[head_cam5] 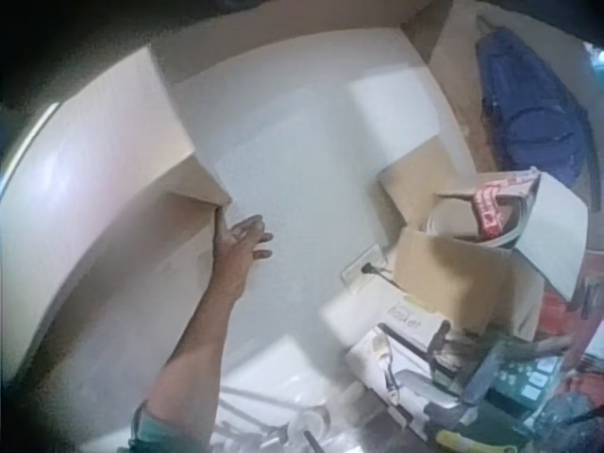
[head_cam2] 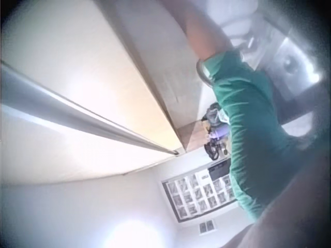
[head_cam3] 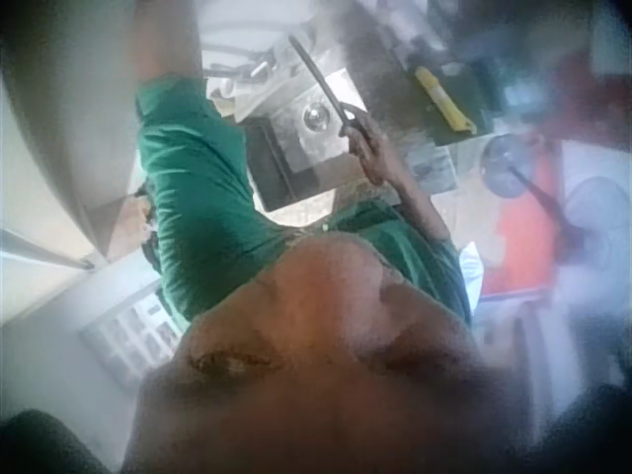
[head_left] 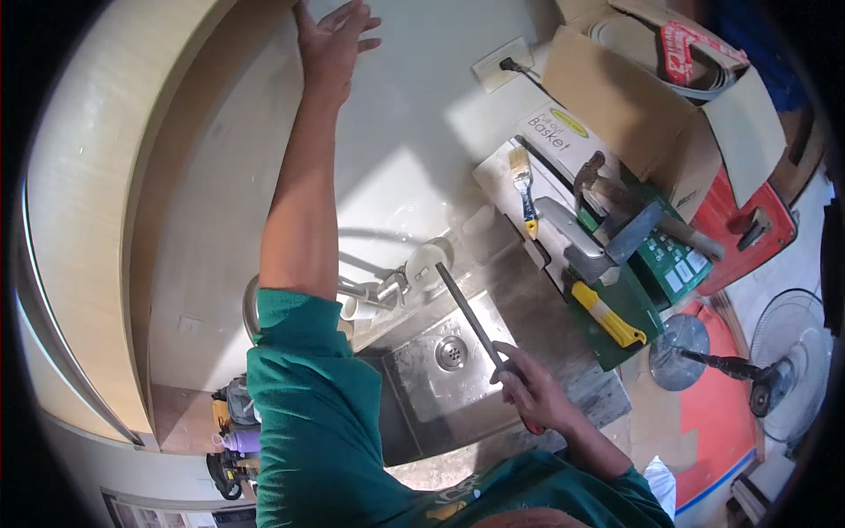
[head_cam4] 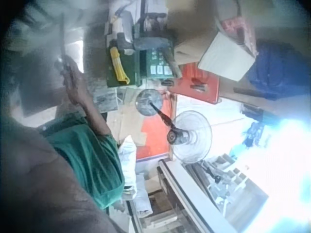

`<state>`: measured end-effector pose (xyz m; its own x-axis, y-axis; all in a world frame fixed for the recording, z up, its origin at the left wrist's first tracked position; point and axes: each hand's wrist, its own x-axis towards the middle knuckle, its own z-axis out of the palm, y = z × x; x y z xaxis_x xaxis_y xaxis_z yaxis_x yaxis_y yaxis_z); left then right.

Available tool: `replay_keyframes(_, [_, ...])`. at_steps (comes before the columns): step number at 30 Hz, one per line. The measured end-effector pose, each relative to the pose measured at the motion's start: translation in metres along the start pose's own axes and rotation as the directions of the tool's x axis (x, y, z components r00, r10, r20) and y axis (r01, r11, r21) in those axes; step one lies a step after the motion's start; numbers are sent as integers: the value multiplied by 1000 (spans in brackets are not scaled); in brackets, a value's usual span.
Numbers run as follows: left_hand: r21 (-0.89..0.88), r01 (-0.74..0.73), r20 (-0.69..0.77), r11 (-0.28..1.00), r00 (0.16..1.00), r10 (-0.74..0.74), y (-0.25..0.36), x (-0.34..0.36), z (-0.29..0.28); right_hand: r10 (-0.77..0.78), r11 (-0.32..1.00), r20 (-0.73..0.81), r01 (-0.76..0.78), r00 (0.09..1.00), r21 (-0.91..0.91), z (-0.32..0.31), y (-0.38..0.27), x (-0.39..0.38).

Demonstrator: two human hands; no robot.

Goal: The person installs a wooden cabinet above a kitchen sink. They use a hammer to tap the cabinet into place, a utility knife to trim the bottom edge, and a metal file to smooth the cut surface. The person works in a kitchen with a stainless steel sink and various tools on the counter.

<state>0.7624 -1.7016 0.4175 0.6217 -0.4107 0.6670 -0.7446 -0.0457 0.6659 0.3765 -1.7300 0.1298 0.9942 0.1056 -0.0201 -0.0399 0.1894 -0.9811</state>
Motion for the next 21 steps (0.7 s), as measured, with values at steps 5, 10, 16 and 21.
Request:
replay_keyframes(5, [283, 18, -12, 959, 1000, -16, -13, 4, -15, 40, 998, -72, -37, 997, 44, -5, 6, -5])
replay_keyframes(10, [451, -35, -83, 892, 993, 81, -4, -7, -13, -98, 994, -162, 90, 982, -55, 1, 6, -1])
replay_keyframes(16, [590, -339, -106, 733, 867, 486, 10, -6, 0, -178, 984, -247, 169, 953, -58, 7, 10, -4])
replay_keyframes(21, [380, -126, -168, 917, 965, 203, 43, -33, 36, -285, 953, -300, 302, 910, 11, 14, 18, -5])
